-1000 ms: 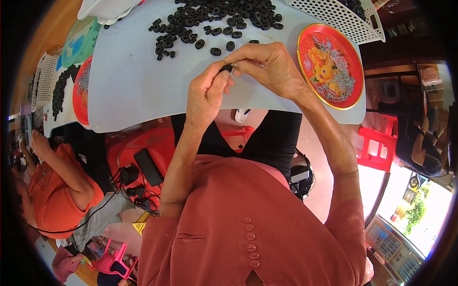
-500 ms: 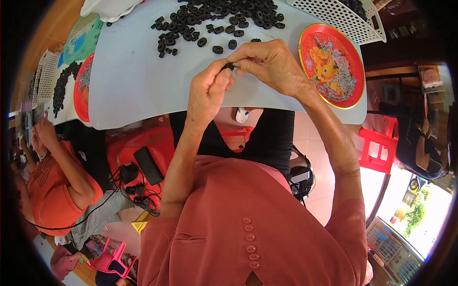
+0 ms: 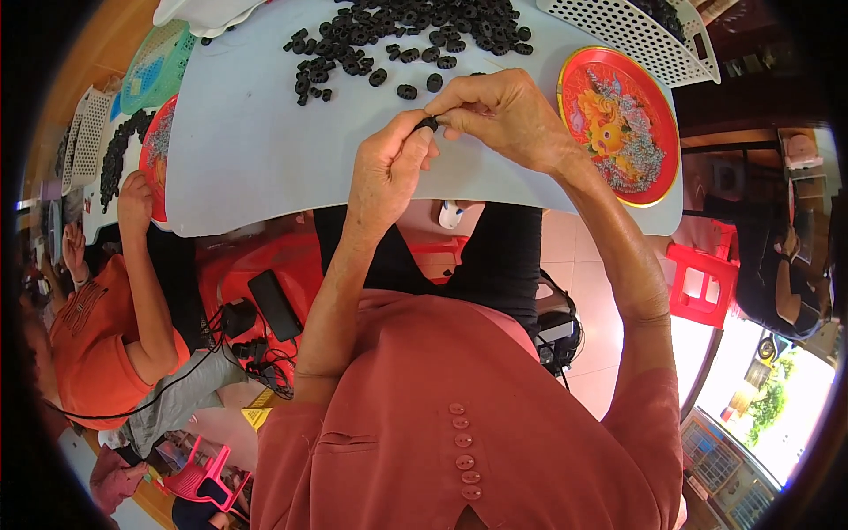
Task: The person picks up a black plastic component and a small metal pin by hand, joins them together, and places the assembled unit onto a red tray, repeating the process.
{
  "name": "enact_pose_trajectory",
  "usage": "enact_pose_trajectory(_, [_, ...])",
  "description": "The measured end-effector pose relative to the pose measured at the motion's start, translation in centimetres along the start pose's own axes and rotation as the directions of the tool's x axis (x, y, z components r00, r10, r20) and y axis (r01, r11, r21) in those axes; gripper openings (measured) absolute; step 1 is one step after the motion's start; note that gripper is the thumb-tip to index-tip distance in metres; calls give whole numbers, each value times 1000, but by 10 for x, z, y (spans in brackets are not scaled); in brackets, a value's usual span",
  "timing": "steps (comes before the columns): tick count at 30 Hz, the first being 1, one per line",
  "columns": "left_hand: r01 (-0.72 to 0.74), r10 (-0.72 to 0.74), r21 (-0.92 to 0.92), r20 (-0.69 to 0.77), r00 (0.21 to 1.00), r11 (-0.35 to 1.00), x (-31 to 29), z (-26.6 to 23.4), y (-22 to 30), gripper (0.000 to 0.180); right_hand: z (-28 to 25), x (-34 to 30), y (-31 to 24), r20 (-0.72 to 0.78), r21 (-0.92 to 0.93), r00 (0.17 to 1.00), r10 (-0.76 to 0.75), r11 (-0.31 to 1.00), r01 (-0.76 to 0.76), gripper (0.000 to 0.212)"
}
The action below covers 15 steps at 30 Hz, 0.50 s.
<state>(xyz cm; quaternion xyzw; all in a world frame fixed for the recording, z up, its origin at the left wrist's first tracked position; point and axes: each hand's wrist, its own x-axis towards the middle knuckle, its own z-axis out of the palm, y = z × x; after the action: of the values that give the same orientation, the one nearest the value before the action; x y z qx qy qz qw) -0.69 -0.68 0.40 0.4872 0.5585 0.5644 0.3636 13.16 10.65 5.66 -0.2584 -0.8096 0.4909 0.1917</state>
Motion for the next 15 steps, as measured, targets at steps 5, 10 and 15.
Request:
enact_pose_trajectory(5, [-12, 12, 11, -11, 1000, 1000, 0, 2, 0, 22, 1, 0, -1, -21, -93, 997, -69, 993, 67, 13])
enact_pose_trajectory(10, [-16, 17, 28, -24, 1000, 999, 0, 3, -2, 22, 4, -3, -4, -53, -85, 998, -36, 996, 31, 14])
enact_pose_trajectory(15, [-6, 6, 7, -17, 1000, 1000, 1, 2, 0, 22, 4, -4, -4, -55, -111, 997, -57, 993, 51, 14])
